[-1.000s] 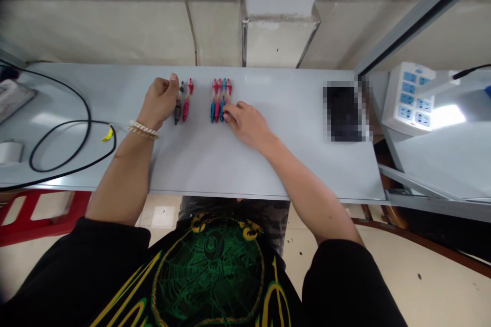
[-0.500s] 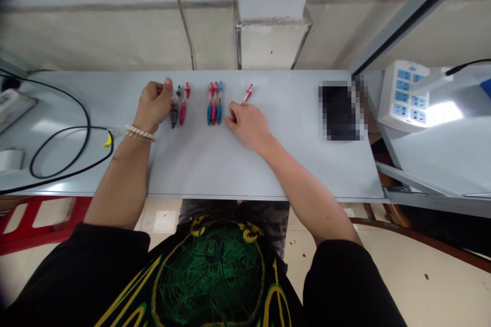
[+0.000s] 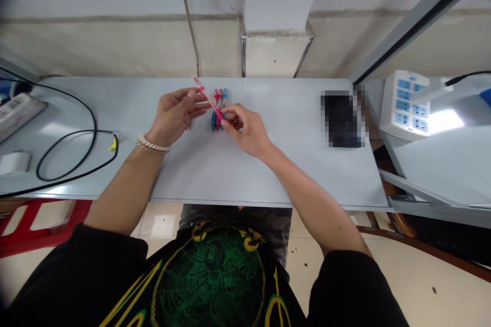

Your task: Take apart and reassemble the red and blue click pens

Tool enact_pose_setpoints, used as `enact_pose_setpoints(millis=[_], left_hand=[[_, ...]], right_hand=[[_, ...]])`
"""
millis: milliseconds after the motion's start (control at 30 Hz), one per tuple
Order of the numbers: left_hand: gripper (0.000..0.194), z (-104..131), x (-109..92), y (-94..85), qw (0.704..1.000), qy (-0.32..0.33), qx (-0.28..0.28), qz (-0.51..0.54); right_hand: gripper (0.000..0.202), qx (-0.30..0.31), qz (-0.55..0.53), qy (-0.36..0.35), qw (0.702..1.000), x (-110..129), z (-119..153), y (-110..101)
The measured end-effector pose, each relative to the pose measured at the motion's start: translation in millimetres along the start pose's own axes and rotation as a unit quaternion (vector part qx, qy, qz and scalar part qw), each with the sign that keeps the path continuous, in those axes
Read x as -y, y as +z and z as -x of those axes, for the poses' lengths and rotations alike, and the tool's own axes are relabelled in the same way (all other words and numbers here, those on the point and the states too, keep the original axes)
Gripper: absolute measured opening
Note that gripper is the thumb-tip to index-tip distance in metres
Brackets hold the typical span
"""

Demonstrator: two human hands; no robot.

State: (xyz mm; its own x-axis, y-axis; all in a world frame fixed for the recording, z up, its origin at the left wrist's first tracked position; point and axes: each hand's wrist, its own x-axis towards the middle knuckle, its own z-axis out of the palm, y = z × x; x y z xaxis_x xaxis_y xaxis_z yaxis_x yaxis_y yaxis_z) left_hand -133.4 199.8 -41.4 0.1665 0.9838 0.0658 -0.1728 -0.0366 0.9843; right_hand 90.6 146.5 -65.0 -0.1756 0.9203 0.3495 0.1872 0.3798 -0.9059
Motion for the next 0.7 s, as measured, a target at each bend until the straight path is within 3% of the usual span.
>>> enact_pose_setpoints(millis=[100, 300, 400, 467, 567, 633, 700], left_hand=[[0.045, 10.6, -1.7, 13.7, 0.997, -0.015, 0.052, 0.056], [0.035, 17.7, 6.7, 28.0, 0.996, -0.005, 0.010, 0.090], [0.028, 19.8, 13.1, 33.8, 0.995, -0.010, -0.022, 0.097], [0.024, 21.1, 15.9, 36.7, 0.992, -0.016, -0.045, 0.113], [0.024, 21.8, 16.2, 38.2, 0.987, -0.021, -0.063, 0.144], [0.025, 21.4, 14.4, 37.9, 0.985, -0.018, -0.069, 0.154], [0.027, 20.9, 12.4, 37.6, 0.986, -0.012, -0.073, 0.152]], right_hand=[[0.049, 0.029, -0.048, 0.024, 0.998, 8.9, 3.7, 6.4], [0.055, 0.067, -0.146, 0.122, 0.979, 16.4, 2.3, 1.4], [0.051, 0.020, -0.087, 0.077, 0.993, 12.8, 2.9, 2.2], [0.042, -0.037, -0.020, 0.001, 0.999, 9.5, 4.1, 5.6], [0.029, -0.102, 0.062, -0.125, 0.985, 7.9, 6.1, 10.6], [0.028, -0.120, 0.072, -0.127, 0.982, 10.2, 7.1, 11.6], [0.036, -0.109, 0.052, -0.055, 0.991, 14.2, 7.6, 10.9]])
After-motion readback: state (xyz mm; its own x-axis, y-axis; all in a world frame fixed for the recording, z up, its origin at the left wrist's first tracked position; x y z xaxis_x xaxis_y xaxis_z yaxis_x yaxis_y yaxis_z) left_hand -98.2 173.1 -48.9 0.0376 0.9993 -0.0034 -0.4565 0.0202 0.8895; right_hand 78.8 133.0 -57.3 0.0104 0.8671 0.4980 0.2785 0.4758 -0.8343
